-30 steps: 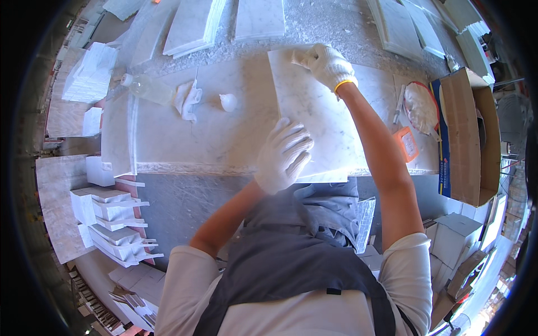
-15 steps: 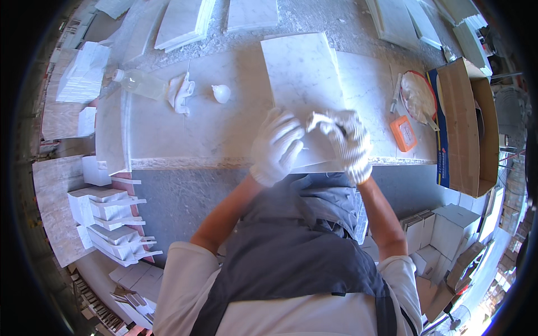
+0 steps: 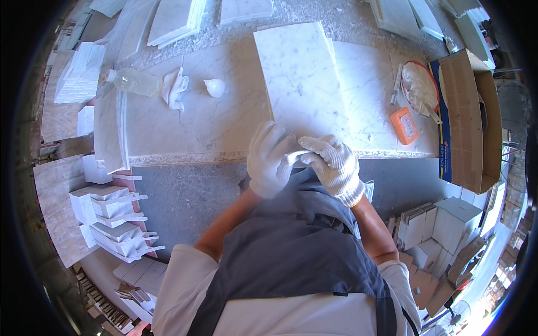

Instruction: The person repeatedly scrapes a white rectangular tile with a utility knife, then wipes the surface with a cloth. The person flips the tile over and continues scraping and wiping the other side. The person handles multiple tiles one at a time, scraping and wiping each before setting it aside.

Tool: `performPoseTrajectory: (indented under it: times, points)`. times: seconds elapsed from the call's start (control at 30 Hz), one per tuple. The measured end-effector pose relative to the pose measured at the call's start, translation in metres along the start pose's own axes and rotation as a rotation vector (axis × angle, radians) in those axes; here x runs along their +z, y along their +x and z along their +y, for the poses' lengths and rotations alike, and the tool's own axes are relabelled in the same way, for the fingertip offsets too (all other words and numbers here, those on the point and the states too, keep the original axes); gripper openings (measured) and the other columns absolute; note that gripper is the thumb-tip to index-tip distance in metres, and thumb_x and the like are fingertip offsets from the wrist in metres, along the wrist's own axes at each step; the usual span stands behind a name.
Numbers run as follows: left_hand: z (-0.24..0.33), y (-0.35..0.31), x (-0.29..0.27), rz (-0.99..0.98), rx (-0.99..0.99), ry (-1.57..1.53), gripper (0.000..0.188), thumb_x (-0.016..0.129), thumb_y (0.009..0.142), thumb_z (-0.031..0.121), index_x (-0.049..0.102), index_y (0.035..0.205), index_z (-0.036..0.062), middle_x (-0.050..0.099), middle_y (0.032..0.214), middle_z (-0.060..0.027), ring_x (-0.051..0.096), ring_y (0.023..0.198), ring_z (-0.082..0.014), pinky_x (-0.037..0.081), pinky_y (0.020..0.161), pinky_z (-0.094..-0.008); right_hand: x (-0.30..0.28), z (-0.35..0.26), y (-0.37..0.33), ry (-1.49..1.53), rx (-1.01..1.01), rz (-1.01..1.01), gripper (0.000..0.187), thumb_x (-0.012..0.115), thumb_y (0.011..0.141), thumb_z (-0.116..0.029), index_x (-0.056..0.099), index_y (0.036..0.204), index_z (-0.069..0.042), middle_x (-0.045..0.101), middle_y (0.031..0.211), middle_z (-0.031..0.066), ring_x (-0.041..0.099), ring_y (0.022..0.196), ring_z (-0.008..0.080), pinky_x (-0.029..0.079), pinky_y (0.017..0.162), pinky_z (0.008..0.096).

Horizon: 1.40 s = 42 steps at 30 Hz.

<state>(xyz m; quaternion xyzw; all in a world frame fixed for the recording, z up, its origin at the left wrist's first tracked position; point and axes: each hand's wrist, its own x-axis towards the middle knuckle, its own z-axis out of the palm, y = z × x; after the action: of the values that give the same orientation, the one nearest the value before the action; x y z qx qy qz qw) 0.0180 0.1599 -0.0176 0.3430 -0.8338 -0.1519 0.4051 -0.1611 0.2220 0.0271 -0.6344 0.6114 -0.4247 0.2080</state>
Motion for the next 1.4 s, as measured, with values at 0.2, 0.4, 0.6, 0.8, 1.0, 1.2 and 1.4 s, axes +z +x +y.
performPoseTrajectory:
  times: [0.2,0.4,0.6,0.8,1.0,1.2,1.4]
  points:
    - [-0.017,-0.015,0.019,0.115,0.084,0.014,0.029,0.059,0.1,0.024,0.069,0.12,0.0062,0.061,0.128,-0.0189,0.06,0.119,-0.0454,0.051,0.097,-0.0535,0.003,-0.001,-0.002,0.023,-0.036,-0.052,0.032,0.082,0.079,-0.005,0.075,0.11,-0.008,0.073,0.096,0.0097,0.071,0.083,0.0298,0.057,0.073,0.0383]
    - [-0.015,-0.014,0.017,0.1,0.071,0.007,0.027,0.063,0.097,0.023,0.07,0.118,0.0064,0.061,0.127,-0.0191,0.06,0.119,-0.0453,0.051,0.098,-0.0534,0.0,-0.005,0.002,0.137,-0.032,-0.048,0.031,0.083,0.081,-0.005,0.074,0.111,-0.007,0.073,0.096,0.0105,0.072,0.084,0.0277,0.057,0.075,0.0385]
    - [-0.013,-0.016,0.014,0.094,0.034,0.016,0.027,0.065,0.094,0.022,0.072,0.115,0.0067,0.063,0.128,-0.0202,0.06,0.121,-0.0454,0.051,0.1,-0.0529,0.003,0.003,0.046,0.164,0.187,-0.018,0.032,0.078,0.088,-0.01,0.072,0.119,-0.006,0.075,0.104,0.015,0.073,0.089,0.0265,0.057,0.081,0.0372]
    - [-0.012,-0.014,0.011,0.074,0.058,0.006,0.029,0.061,0.089,0.007,0.071,0.116,0.0012,0.06,0.133,-0.0209,0.058,0.125,-0.0436,0.05,0.104,-0.0482,0.024,0.012,0.103,-0.326,0.093,-0.226,0.021,0.063,0.096,-0.021,0.068,0.112,-0.008,0.072,0.103,0.0148,0.071,0.092,0.0325,0.056,0.082,0.0422]
    - [-0.017,-0.016,0.008,0.019,0.055,-0.017,0.031,0.063,0.088,0.01,0.071,0.117,0.0026,0.06,0.133,-0.0208,0.057,0.125,-0.0447,0.049,0.103,-0.0508,0.027,0.012,0.124,-0.405,0.09,-0.231,0.018,0.061,0.096,-0.025,0.067,0.105,-0.011,0.071,0.104,0.0142,0.07,0.093,0.0347,0.055,0.082,0.0433]
    - [-0.019,-0.017,0.015,0.095,0.07,-0.033,0.031,0.066,0.088,0.015,0.073,0.116,0.0043,0.061,0.132,-0.0202,0.057,0.124,-0.0455,0.049,0.102,-0.0537,0.031,0.019,0.124,-0.566,0.105,-0.276,0.02,0.061,0.093,-0.026,0.07,0.101,-0.011,0.072,0.102,0.015,0.07,0.095,0.0344,0.056,0.082,0.0419]
    - [-0.015,-0.017,0.008,0.032,0.065,0.009,0.029,0.06,0.09,0.009,0.071,0.115,0.001,0.059,0.133,-0.0199,0.057,0.125,-0.043,0.048,0.104,-0.0494,0.023,0.047,0.153,0.023,0.276,-0.227,0.024,0.071,0.093,-0.022,0.072,0.107,-0.003,0.075,0.096,0.0127,0.071,0.087,0.0217,0.056,0.079,0.0341]
